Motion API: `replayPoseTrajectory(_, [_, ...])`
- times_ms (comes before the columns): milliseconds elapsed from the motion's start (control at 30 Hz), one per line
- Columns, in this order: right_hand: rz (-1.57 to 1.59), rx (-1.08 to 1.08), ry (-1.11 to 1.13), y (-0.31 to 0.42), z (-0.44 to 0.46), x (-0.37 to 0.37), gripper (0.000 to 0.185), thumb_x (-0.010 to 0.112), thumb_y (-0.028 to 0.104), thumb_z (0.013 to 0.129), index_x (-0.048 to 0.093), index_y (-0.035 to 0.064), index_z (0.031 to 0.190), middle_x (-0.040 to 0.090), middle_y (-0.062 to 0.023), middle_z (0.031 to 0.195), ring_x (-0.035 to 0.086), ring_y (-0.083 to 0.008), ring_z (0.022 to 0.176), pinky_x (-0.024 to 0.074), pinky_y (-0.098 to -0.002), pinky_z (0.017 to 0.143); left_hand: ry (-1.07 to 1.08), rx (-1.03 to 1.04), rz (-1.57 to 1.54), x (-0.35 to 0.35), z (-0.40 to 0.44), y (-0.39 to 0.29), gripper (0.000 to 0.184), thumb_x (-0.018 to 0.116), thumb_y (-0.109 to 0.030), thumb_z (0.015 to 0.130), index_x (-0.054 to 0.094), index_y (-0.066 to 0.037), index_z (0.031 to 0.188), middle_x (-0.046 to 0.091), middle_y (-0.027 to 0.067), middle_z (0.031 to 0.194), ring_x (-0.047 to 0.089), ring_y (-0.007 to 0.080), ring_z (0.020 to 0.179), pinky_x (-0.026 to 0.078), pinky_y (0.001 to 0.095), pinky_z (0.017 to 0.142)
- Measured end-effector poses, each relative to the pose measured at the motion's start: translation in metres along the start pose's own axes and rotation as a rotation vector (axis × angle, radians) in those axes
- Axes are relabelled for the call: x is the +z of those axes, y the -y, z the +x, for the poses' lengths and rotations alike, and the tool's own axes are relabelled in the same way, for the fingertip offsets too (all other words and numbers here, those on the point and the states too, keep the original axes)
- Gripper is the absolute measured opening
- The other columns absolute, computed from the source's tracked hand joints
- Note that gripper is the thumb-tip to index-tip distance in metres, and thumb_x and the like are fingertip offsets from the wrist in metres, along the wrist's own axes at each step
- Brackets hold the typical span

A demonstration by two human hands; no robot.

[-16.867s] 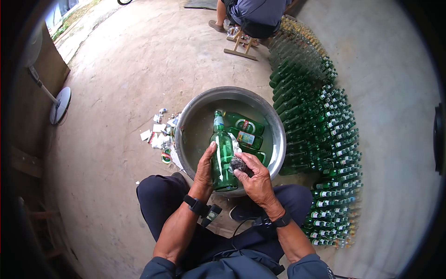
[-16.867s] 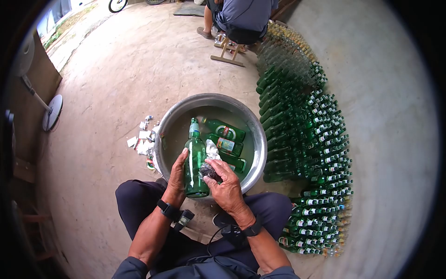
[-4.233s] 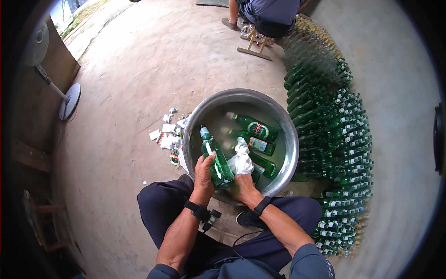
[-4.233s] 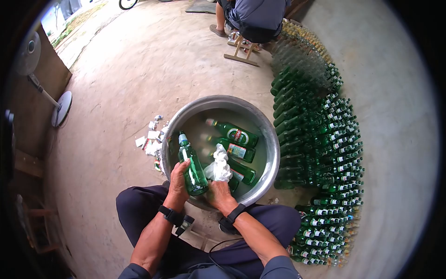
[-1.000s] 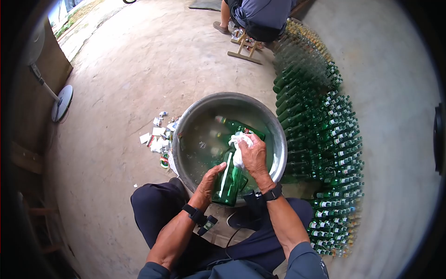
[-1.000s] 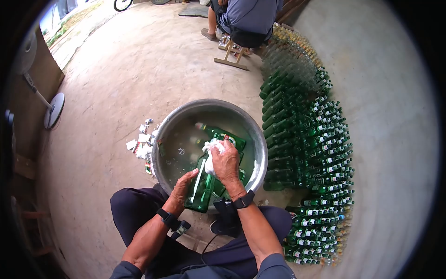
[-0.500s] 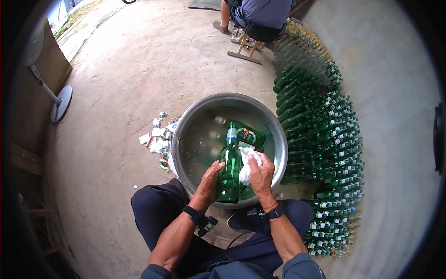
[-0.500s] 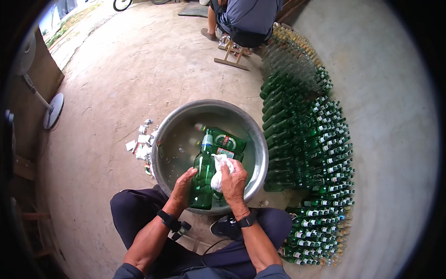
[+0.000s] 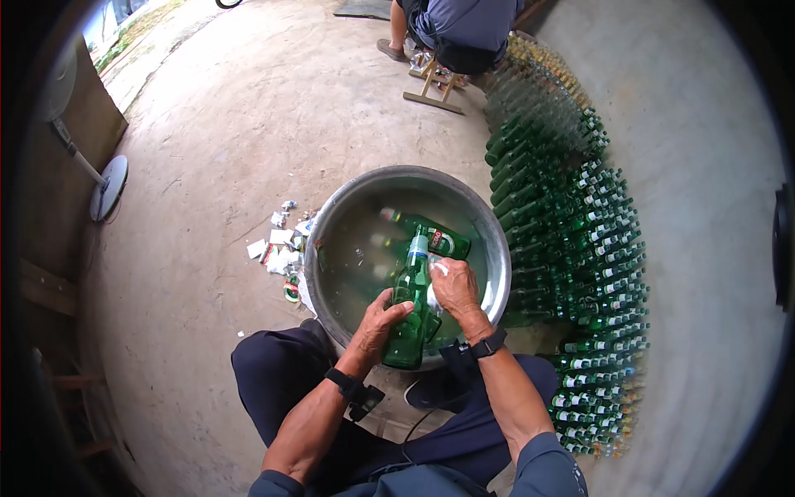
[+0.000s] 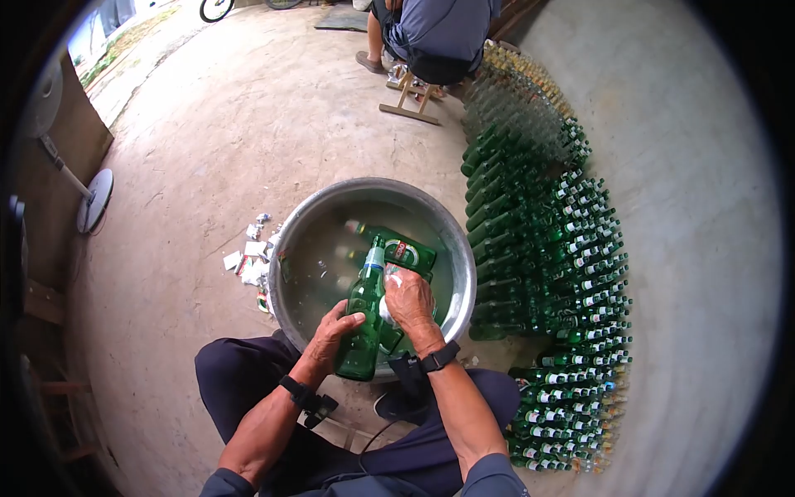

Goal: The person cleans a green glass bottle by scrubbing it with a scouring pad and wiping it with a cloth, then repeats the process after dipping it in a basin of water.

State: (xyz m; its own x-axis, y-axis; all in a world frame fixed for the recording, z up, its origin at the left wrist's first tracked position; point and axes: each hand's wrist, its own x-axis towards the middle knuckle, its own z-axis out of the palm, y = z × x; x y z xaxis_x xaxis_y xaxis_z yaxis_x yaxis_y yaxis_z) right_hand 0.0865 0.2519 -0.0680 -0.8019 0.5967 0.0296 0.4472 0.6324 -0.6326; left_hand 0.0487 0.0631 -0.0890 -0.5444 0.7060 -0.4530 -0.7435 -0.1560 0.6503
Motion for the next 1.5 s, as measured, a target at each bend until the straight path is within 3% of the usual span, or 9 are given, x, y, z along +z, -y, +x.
replayPoseTrajectory(167, [0.027,-0.16,0.031,-0.051,-0.009,0.025,0.027,0.063,0.024,0.094,0.069,-0.0014,0.088,0.07,-0.0212,0.078,0.069,-0.0385,0.072,0.0522,-0.0434,0.067,0.113,0.031,-0.069,0.006,-0.005,-0.012,0.06,0.071,-0.032,0.091,0.049,0.001,0.137,0.063,0.0091,0.116,0.063,0.0163,0.101,0.054,0.0316,0.086])
replayPoseTrajectory(233, [0.586,0.24,0.117,-0.014,-0.025,0.008,0.044,0.061,0.036,0.1,0.067,-0.0034,0.083,0.063,-0.0131,0.068,0.061,-0.0203,0.064,0.0481,-0.0379,0.064,0.081,0.047,-0.06,0.006,-0.001,-0.009,0.056,0.069,-0.034,0.094,0.05,0.0,0.135,0.063,0.0083,0.115,0.063,0.0156,0.1,0.054,0.0306,0.085])
replayPoseTrajectory(333, [0.49,0.189,0.17,-0.003,-0.036,0.007,0.057,0.059,0.047,0.102,0.065,-0.004,0.079,0.056,-0.0065,0.064,0.051,-0.0103,0.068,0.0452,-0.0349,0.065,0.04,0.081,-0.042,0.007,0.005,-0.004,0.05,0.062,-0.04,0.101,0.052,-0.002,0.132,0.063,0.0056,0.11,0.063,0.0134,0.096,0.054,0.028,0.081])
replayPoseTrajectory(667, [0.107,-0.14,0.14,0.043,-0.07,0.0,0.076,0.08,0.054,0.08,0.062,-0.0065,0.122,0.065,-0.0263,0.108,0.066,-0.0428,0.102,0.054,-0.0471,0.087,-0.065,0.181,-0.152,-0.003,0.007,-0.005,0.038,0.061,-0.041,0.1,0.061,-0.008,0.118,0.066,0.0034,0.102,0.067,0.0148,0.086,0.056,0.0318,0.078])
replayPoseTrajectory(833, [0.137,-0.249,0.147,0.055,-0.095,-0.012,0.082,0.085,0.045,0.077,0.054,-0.0078,0.132,0.059,-0.0279,0.119,0.062,-0.0426,0.11,0.0521,-0.047,0.093,-0.076,0.174,-0.147,-0.002,0.001,-0.014,0.048,0.077,-0.028,0.086,0.057,-0.003,0.122,0.065,0.0079,0.105,0.065,0.0167,0.09,0.056,0.0336,0.081])
replayPoseTrajectory(1067, [0.328,-0.104,0.213,0.055,-0.087,-0.022,0.072,0.085,0.041,0.079,0.058,-0.002,0.129,0.062,-0.0225,0.117,0.063,-0.0366,0.109,0.0504,-0.0433,0.094,0.092,0.127,-0.289,0.002,-0.003,-0.018,0.039,0.067,-0.028,0.091,0.061,-0.005,0.123,0.067,0.0065,0.107,0.066,0.0175,0.094,0.054,0.0332,0.086])
replayPoseTrajectory(1100, [0.428,-0.1,0.27,0.056,-0.085,-0.022,0.064,0.082,0.037,0.085,0.059,-0.0007,0.131,0.065,-0.0138,0.117,0.061,-0.0221,0.108,0.0489,-0.036,0.096,0.1,0.113,-0.305,0.001,-0.003,-0.016,0.04,0.065,-0.029,0.092,0.061,-0.005,0.124,0.067,0.0066,0.109,0.066,0.018,0.095,0.054,0.0336,0.087])
replayPoseTrajectory(1233, [0.693,0.116,0.455,0.065,-0.097,-0.018,0.052,0.081,0.033,0.088,0.064,-0.0007,0.123,0.071,-0.0083,0.107,0.064,-0.0151,0.097,0.0542,-0.033,0.086,0.148,0.097,-0.366,-0.004,0.002,-0.01,0.04,0.062,-0.031,0.094,0.061,-0.006,0.126,0.068,0.0072,0.11,0.067,0.0195,0.098,0.054,0.0343,0.088])
replayPoseTrajectory(1500, [0.215,-0.028,0.153,0.066,-0.108,-0.009,0.056,0.084,0.033,0.078,0.062,-0.0029,0.115,0.068,-0.0225,0.105,0.068,-0.0374,0.094,0.0563,-0.0432,0.082,-0.079,0.208,-0.136,0.003,0.007,-0.008,0.039,0.066,-0.037,0.095,0.06,-0.006,0.116,0.064,0.0041,0.099,0.063,0.0139,0.087,0.052,0.0301,0.077])
